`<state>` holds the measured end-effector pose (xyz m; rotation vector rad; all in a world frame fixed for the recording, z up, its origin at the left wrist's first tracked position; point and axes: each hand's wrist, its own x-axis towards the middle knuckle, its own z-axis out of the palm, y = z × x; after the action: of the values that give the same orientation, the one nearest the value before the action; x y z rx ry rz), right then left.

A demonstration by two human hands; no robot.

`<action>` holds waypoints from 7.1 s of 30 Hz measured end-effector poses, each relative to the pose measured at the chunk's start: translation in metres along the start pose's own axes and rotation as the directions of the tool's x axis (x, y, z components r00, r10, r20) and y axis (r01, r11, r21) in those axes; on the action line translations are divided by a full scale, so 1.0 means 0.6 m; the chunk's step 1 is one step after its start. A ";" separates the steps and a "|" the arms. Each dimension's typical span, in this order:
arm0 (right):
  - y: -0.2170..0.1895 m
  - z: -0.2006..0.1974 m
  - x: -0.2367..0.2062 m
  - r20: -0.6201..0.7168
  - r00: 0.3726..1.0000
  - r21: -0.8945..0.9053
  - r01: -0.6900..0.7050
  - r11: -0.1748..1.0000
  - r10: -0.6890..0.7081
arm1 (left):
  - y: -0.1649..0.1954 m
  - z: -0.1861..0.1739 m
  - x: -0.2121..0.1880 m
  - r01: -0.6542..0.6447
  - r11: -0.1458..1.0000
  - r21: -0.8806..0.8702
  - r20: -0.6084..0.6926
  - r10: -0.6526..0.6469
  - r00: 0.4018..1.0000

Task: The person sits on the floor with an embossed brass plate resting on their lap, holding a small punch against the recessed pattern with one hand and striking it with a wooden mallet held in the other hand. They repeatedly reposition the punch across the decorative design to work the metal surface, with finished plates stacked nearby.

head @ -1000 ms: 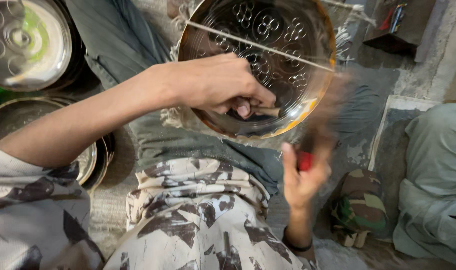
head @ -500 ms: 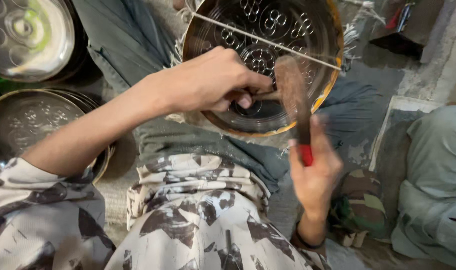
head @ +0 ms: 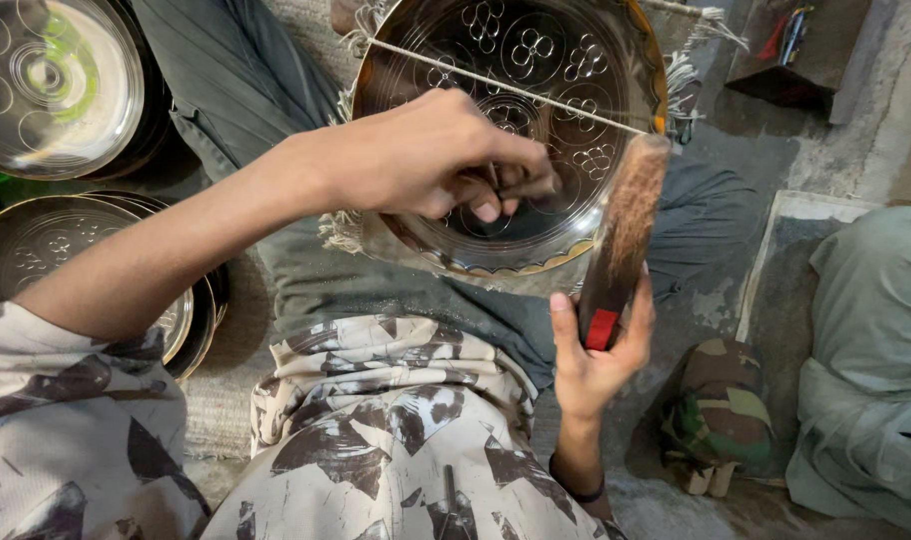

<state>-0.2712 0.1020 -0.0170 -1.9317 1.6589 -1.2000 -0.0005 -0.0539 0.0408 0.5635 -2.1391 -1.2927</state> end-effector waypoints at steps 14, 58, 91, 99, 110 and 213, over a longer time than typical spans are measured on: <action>-0.007 0.019 0.000 -0.156 0.941 0.467 -0.198 0.862 0.300 | 0.006 -0.005 0.034 -0.118 0.902 0.415 0.250 0.012 0.968; -0.130 -0.015 0.323 0.469 0.769 0.019 0.484 0.875 -0.435 | 0.033 0.136 -0.065 0.488 0.859 0.157 -0.802 -0.178 0.570; -0.126 -0.003 0.327 0.458 0.719 -0.025 0.598 0.801 -0.523 | 0.034 0.146 -0.058 0.540 0.833 0.124 -0.873 -0.167 0.458; -0.150 -0.020 0.339 0.690 0.569 -0.223 0.756 0.616 -0.447 | 0.035 0.146 -0.060 0.468 0.869 0.162 -0.870 -0.097 0.483; -0.144 -0.029 0.329 0.582 0.690 -0.021 0.542 0.840 -0.430 | 0.024 0.132 -0.057 0.444 0.889 0.113 -0.790 -0.190 0.583; -0.012 0.102 0.156 -0.377 0.891 0.757 0.138 0.638 0.254 | -0.001 0.056 -0.038 0.020 0.999 0.046 -0.695 0.017 0.719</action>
<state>-0.2228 0.0010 -0.0124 -1.0755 1.0324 -2.0241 -0.0053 -0.0182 0.0223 0.9063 -1.5237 -0.8238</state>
